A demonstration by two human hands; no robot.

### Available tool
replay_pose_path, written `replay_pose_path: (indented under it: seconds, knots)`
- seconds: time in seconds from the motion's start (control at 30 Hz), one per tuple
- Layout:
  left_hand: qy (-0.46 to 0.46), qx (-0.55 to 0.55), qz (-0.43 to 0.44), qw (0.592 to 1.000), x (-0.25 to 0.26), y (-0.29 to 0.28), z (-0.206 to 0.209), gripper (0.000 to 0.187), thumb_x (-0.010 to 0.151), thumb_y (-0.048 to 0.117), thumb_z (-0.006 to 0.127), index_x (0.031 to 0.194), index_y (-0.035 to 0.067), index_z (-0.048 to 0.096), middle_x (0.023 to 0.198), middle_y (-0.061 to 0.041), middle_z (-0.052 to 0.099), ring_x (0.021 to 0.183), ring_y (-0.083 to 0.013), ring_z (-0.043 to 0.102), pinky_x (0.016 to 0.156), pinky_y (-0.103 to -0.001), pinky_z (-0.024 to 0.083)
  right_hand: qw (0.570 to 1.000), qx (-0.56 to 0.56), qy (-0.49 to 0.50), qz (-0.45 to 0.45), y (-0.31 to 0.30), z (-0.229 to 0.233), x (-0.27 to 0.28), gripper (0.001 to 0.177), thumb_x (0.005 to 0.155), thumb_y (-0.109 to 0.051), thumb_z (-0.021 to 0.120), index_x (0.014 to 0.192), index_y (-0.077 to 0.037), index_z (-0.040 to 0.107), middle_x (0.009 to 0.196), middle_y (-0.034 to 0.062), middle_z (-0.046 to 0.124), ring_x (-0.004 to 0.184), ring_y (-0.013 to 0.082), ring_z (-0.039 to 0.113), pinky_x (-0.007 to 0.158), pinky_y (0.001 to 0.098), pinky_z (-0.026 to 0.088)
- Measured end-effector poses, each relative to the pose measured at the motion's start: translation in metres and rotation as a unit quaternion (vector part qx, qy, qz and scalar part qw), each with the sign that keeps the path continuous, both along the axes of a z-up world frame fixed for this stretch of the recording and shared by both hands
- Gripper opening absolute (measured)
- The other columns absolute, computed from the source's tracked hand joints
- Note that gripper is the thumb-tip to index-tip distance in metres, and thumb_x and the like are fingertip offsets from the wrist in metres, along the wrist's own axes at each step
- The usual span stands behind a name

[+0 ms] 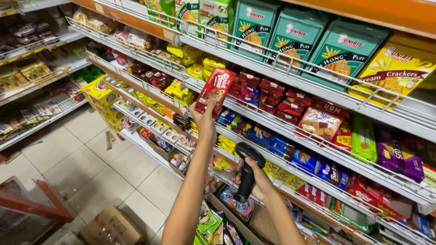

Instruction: The person picks up snack packages from a cardboard box, scans them with a handheld scanner, and places some of them onto supermarket shelves.

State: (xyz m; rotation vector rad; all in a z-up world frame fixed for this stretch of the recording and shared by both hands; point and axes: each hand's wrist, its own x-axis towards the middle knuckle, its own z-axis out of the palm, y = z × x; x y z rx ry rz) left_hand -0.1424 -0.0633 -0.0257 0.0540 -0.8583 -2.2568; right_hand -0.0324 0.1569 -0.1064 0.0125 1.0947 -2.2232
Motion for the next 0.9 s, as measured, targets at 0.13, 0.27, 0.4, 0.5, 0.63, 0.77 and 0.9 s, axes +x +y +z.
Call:
replay_pose_path:
  seconds: [0.13, 0.27, 0.4, 0.5, 0.63, 0.77, 0.9]
  knots:
    - [-0.023, -0.026, 0.011, 0.999, -0.020, 0.005, 0.012, 0.055, 0.086, 0.019, 0.082, 0.121, 0.004, 0.041, 0.108, -0.010, 0.059, 0.092, -0.0165, 0.062, 0.080, -0.030, 0.055, 1.000, 0.012, 0.001, 0.008, 0.004, 0.000, -0.006, 0.038, 0.092, -0.044, 0.067, 0.097, -0.007, 0.061, 0.099, 0.0166, 0.071, 0.068, 0.0192, 0.066, 0.069, 0.0345, 0.057]
    - [-0.063, -0.022, 0.009, 0.998, -0.025, 0.011, 0.025, 0.057, 0.084, 0.019, 0.081, 0.120, 0.007, 0.040, 0.109, -0.009, 0.060, 0.092, -0.0151, 0.063, 0.079, -0.030, 0.055, 1.000, 0.015, -0.001, 0.000, 0.007, 0.005, -0.011, 0.039, 0.092, -0.044, 0.068, 0.099, -0.006, 0.061, 0.101, 0.0161, 0.070, 0.069, 0.0195, 0.067, 0.072, 0.0364, 0.059]
    - [-0.041, -0.004, -0.011, 0.999, -0.023, 0.017, 0.024, 0.057, 0.084, 0.019, 0.081, 0.120, 0.007, 0.039, 0.110, -0.010, 0.059, 0.093, -0.0166, 0.064, 0.080, -0.033, 0.057, 1.000, 0.031, -0.003, -0.005, 0.011, 0.009, -0.015, 0.037, 0.089, -0.043, 0.068, 0.097, -0.008, 0.061, 0.108, 0.0225, 0.075, 0.068, 0.0178, 0.066, 0.070, 0.0349, 0.058]
    - [-0.022, 0.006, -0.017, 1.000, -0.027, 0.018, 0.019, 0.056, 0.086, 0.018, 0.081, 0.121, 0.006, 0.039, 0.112, -0.011, 0.059, 0.096, -0.0168, 0.065, 0.084, -0.034, 0.058, 0.999, 0.036, -0.007, -0.014, 0.014, 0.004, -0.019, 0.038, 0.089, -0.043, 0.068, 0.097, -0.007, 0.061, 0.104, 0.0192, 0.074, 0.069, 0.0182, 0.067, 0.067, 0.0349, 0.057]
    - [-0.020, 0.011, -0.026, 0.999, -0.038, 0.017, 0.022, 0.055, 0.087, 0.019, 0.079, 0.121, 0.006, 0.038, 0.113, -0.012, 0.057, 0.093, -0.0194, 0.063, 0.083, -0.040, 0.060, 0.999, 0.030, -0.020, -0.019, 0.016, -0.004, -0.024, 0.037, 0.091, -0.043, 0.069, 0.097, -0.007, 0.061, 0.095, 0.0149, 0.069, 0.069, 0.0192, 0.066, 0.065, 0.0351, 0.056]
    - [-0.029, 0.011, -0.051, 0.998, -0.040, 0.016, 0.031, 0.056, 0.088, 0.023, 0.077, 0.121, 0.005, 0.036, 0.118, -0.015, 0.056, 0.101, -0.0228, 0.067, 0.089, -0.048, 0.063, 0.999, 0.026, -0.028, -0.009, 0.016, -0.009, -0.026, 0.037, 0.091, -0.043, 0.069, 0.094, -0.008, 0.059, 0.095, 0.0151, 0.069, 0.068, 0.0184, 0.065, 0.063, 0.0337, 0.055]
    - [-0.036, 0.006, -0.067, 0.997, -0.033, 0.014, 0.035, 0.057, 0.088, 0.025, 0.077, 0.121, 0.004, 0.035, 0.121, -0.016, 0.054, 0.106, -0.0268, 0.067, 0.090, -0.053, 0.061, 0.998, 0.047, -0.028, -0.022, 0.018, -0.009, -0.026, 0.038, 0.089, -0.045, 0.068, 0.093, -0.008, 0.060, 0.096, 0.0159, 0.069, 0.068, 0.0181, 0.064, 0.063, 0.0342, 0.056]
